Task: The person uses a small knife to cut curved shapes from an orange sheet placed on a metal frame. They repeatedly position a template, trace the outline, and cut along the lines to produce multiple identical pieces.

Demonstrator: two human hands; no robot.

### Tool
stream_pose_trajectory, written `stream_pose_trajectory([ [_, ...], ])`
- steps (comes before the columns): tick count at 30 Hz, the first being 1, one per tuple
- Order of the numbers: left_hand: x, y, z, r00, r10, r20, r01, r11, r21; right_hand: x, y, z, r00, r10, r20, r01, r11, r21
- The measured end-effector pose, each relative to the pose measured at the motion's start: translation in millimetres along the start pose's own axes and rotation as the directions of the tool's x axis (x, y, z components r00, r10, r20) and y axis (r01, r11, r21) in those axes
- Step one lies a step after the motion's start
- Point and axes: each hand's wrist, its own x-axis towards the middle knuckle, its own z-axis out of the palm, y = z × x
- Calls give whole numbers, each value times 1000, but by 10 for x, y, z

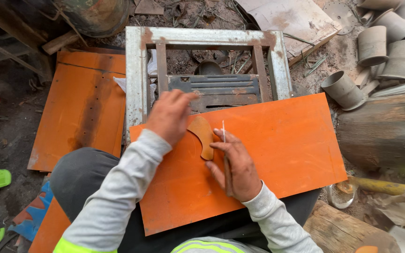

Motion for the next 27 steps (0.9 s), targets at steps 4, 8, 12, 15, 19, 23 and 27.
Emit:
stream_pose_trajectory([
  [4,-294,-21,-487,984,-176,-18,176,972,154,-9,-25,64,1000,15,23,-11,982,-187],
  [8,-626,214,-697,935,-327,-135,352,895,274,26,24,164,997,58,-57,-71,963,-261],
  [12,-815,286,-598,912,-366,-187,395,905,158,52,80,196,995,51,-90,-75,957,-281],
  [15,-827,201,-549,929,-308,-203,337,933,126,62,137,204,993,53,-103,-81,953,-292],
  [19,-597,13,-599,951,-301,-68,307,946,103,198,336,138,991,29,-130,-68,950,-305],
  [23,-238,-65,-420,998,-66,-5,66,989,131,273,434,96,993,8,-117,-45,946,-320],
  [27,169,-173,-102,996,24,82,-22,999,-23,238,356,83,996,-6,-92,-24,948,-317],
])
